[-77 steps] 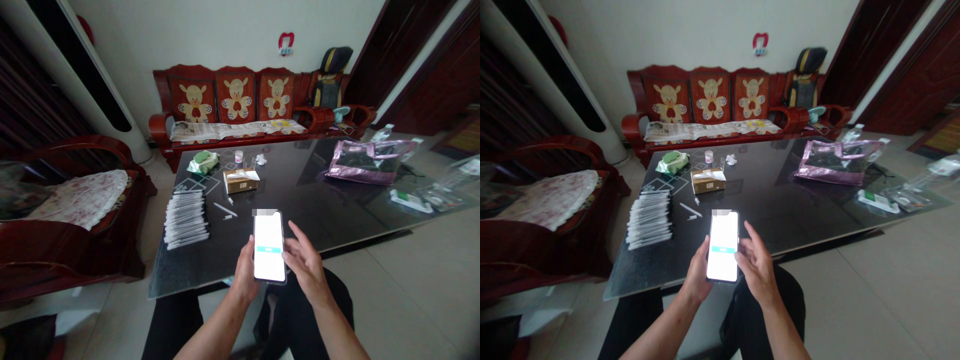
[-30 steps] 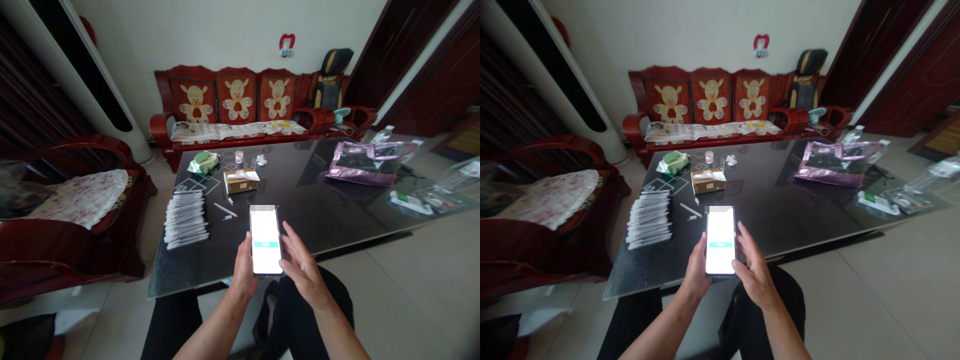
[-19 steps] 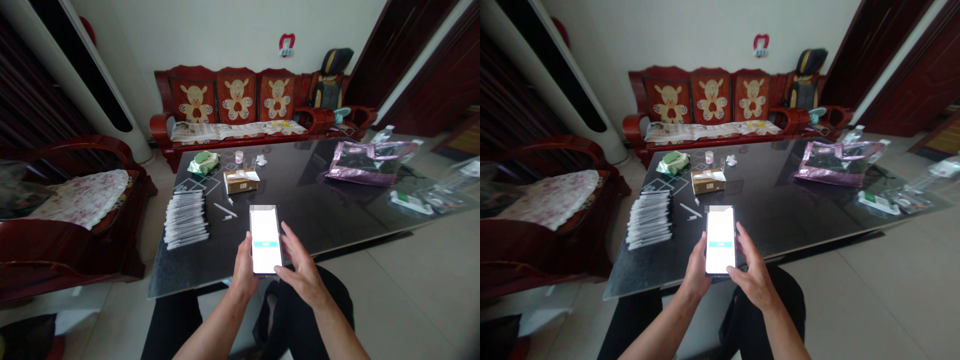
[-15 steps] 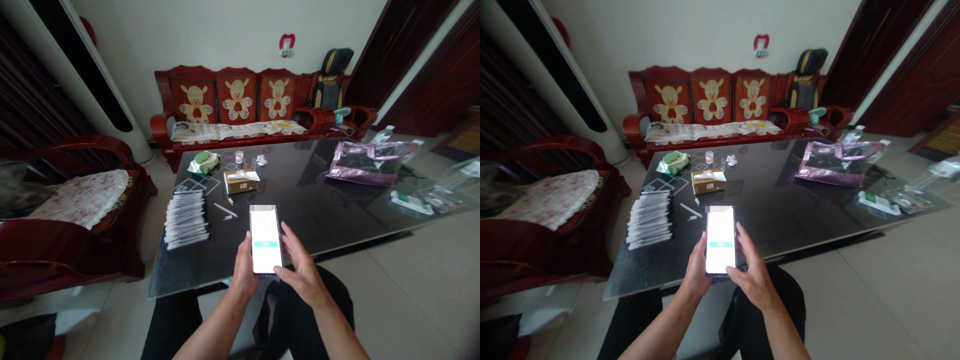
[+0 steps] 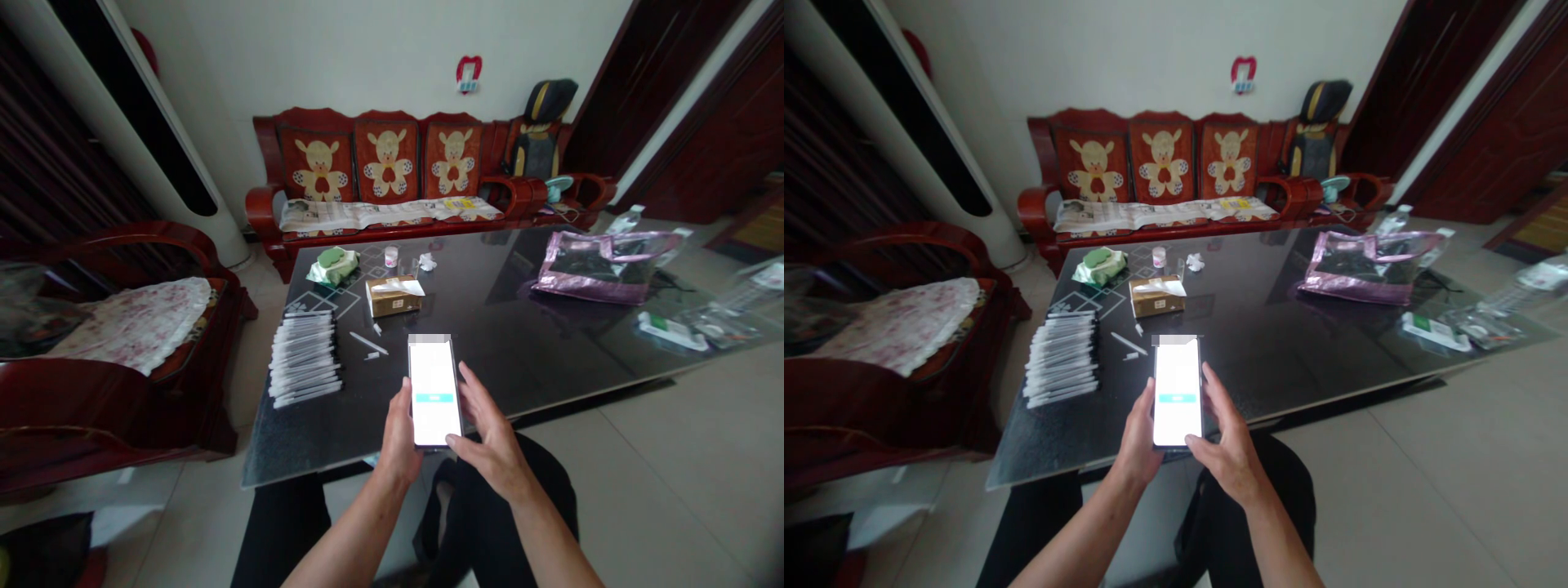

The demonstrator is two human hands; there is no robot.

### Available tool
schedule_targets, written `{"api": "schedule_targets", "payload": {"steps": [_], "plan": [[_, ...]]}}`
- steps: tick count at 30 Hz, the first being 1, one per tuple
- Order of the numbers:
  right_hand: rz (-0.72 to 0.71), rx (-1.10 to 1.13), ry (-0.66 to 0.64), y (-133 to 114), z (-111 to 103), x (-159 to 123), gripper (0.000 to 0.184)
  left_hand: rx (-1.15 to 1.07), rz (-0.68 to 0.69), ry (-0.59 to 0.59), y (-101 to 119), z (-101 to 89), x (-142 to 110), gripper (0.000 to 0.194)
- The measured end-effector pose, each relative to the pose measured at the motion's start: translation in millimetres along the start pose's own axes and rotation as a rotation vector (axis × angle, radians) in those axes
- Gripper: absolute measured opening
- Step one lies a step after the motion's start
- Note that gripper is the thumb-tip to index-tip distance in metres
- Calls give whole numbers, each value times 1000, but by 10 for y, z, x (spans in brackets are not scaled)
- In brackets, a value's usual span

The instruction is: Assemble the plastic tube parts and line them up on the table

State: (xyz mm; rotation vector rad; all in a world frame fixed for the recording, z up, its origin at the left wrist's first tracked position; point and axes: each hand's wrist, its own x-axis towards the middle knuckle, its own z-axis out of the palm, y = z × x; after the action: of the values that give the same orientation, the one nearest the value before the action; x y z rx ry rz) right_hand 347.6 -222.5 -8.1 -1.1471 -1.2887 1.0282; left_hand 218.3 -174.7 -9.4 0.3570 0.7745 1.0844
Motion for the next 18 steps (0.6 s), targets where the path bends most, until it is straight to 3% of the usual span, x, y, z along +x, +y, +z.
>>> {"api": "schedule_targets", "payload": {"steps": [8,18], "plan": [[42,166,48,-23,-11,-9,70,9,-11,-45,-37,-26,25,50],[20,187,50,-7,-30,-22,67,26,18,-14,-47,-19,9,49]]}}
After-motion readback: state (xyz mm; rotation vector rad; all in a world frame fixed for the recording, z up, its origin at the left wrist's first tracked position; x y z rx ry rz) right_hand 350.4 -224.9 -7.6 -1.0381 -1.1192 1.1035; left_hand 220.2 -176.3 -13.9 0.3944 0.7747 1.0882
